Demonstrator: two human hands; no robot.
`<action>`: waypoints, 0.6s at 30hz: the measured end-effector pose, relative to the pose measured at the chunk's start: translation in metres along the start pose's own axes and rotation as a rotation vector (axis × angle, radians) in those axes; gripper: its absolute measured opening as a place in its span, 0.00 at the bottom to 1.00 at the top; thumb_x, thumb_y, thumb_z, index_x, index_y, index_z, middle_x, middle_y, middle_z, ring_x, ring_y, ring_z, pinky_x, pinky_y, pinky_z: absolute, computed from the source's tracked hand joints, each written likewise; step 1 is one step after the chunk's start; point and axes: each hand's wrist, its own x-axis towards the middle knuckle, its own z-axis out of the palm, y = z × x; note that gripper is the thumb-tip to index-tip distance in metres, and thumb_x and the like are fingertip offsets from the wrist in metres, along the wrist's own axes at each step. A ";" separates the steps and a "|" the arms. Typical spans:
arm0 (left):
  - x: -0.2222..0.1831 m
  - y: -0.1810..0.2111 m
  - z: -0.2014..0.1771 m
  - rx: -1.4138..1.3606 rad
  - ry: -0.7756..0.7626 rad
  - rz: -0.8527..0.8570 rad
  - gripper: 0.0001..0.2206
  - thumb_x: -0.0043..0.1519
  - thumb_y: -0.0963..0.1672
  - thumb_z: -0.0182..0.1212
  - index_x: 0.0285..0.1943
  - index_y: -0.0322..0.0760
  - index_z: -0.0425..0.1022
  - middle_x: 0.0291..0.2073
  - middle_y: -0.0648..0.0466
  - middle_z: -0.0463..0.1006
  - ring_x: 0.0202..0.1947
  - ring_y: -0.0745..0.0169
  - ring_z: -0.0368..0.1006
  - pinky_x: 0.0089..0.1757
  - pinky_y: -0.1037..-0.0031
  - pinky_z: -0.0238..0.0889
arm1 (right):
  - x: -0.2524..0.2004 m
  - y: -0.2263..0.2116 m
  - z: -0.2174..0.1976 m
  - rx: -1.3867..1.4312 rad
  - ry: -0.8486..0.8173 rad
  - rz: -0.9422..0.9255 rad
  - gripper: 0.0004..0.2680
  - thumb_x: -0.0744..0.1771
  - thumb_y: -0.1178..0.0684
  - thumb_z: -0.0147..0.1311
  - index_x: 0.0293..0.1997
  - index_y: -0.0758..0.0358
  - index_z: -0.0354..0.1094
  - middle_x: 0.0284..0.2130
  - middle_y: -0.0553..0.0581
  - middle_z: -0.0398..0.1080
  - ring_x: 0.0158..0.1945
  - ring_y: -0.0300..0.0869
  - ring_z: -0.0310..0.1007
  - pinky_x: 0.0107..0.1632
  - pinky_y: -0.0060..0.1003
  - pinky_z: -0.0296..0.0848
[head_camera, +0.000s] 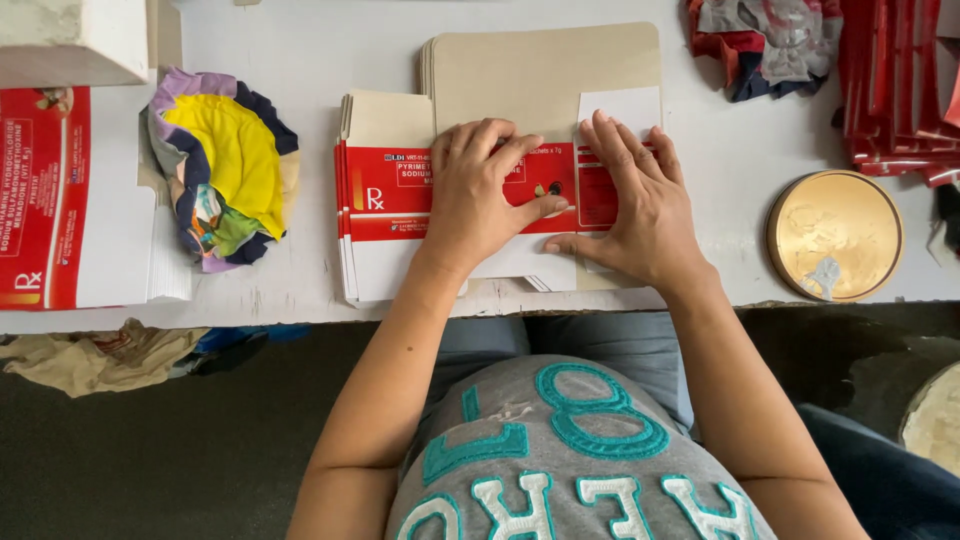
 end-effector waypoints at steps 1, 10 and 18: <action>0.000 -0.002 -0.001 0.000 0.000 0.001 0.32 0.49 0.61 0.74 0.55 0.40 0.82 0.51 0.53 0.74 0.59 0.52 0.65 0.64 0.51 0.48 | 0.000 0.000 0.000 -0.001 0.001 0.000 0.49 0.54 0.22 0.67 0.76 0.68 0.51 0.69 0.62 0.63 0.74 0.53 0.59 0.76 0.55 0.46; -0.028 -0.052 -0.039 0.333 0.083 -0.122 0.18 0.68 0.50 0.64 0.60 0.35 0.75 0.62 0.46 0.71 0.70 0.46 0.60 0.68 0.42 0.39 | -0.001 0.000 0.001 -0.009 0.006 -0.012 0.50 0.53 0.22 0.67 0.76 0.67 0.49 0.70 0.61 0.62 0.74 0.52 0.59 0.77 0.54 0.45; -0.034 -0.059 -0.048 0.150 0.101 -0.127 0.12 0.67 0.47 0.66 0.49 0.34 0.73 0.70 0.43 0.68 0.73 0.39 0.60 0.70 0.50 0.47 | -0.002 0.001 0.001 -0.024 0.012 -0.018 0.50 0.53 0.22 0.67 0.76 0.66 0.48 0.70 0.61 0.63 0.74 0.51 0.60 0.78 0.53 0.44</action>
